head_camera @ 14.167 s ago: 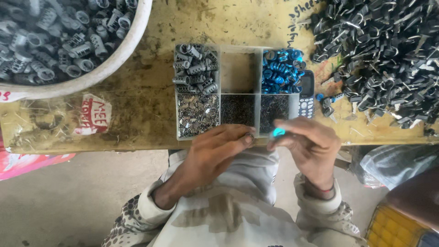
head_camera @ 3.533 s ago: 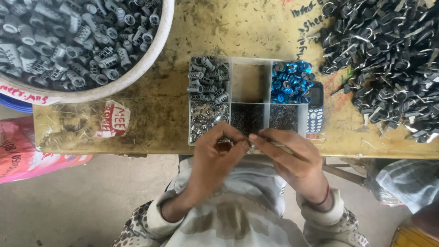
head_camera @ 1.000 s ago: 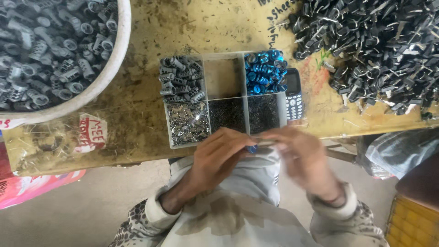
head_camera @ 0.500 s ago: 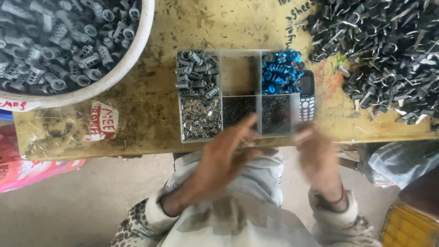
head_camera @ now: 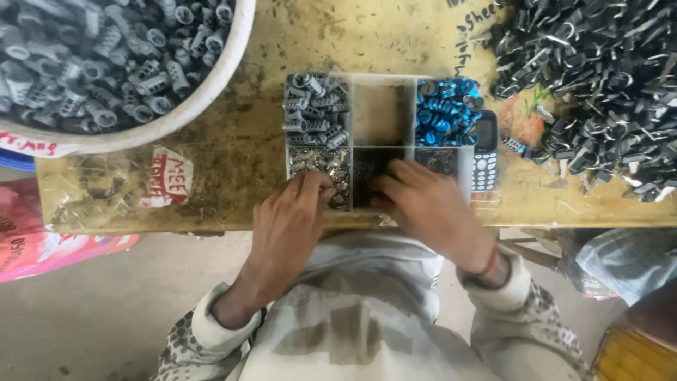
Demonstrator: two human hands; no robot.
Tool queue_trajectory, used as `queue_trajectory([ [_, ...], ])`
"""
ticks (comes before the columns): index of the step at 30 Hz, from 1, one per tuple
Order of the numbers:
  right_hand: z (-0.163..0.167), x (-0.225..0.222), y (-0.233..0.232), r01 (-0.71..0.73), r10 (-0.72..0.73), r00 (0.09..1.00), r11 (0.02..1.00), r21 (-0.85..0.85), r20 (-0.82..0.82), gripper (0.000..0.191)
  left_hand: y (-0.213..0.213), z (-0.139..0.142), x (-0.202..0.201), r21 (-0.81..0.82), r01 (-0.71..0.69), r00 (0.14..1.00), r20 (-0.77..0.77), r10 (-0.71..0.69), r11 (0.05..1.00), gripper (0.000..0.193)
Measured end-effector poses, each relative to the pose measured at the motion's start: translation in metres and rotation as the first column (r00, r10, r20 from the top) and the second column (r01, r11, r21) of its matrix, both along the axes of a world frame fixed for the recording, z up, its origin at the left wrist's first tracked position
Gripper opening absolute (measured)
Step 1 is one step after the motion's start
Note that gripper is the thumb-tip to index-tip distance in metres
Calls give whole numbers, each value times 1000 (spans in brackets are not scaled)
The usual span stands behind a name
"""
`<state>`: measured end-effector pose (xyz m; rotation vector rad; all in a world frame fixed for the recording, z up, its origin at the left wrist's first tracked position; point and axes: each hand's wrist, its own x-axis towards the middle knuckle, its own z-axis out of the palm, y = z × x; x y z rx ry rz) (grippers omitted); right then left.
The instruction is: The person sits at a workbench and assembles small metal components by hand. They pick individual pieces from a compartment box, press and fit the pieces together between their fingers, and place the finished assemblies onto a pile on the table, repeating the cycle.
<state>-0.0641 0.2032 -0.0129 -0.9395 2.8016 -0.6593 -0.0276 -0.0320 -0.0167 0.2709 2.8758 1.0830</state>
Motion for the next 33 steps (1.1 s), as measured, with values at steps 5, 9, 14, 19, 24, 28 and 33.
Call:
queue_trajectory([
  [5,5,-5,-17,22,-25,998,999,49,63,14,-6,-3,9,233,-47,999,-15,51,971,14],
  [9,9,-5,-18,8,-14,996,998,61,84,17,-6,-10,13,317,-102,995,19,102,943,19],
  [14,6,-3,-21,32,-31,998,999,-6,56,14,-14,-10,13,297,-52,995,-68,75,953,21],
  [19,-1,0,-6,139,-116,986,970,-199,124,12,-11,-19,16,430,-67,992,-72,108,900,12],
  [24,-12,11,16,530,13,673,689,-495,739,12,12,-30,14,902,-190,929,293,-227,387,10],
  [28,-25,29,25,741,156,485,449,-499,860,12,43,-26,12,901,-254,931,326,-165,351,14],
  [33,-32,38,31,768,201,438,424,-481,876,14,52,-18,10,892,-191,958,260,-120,410,19],
])
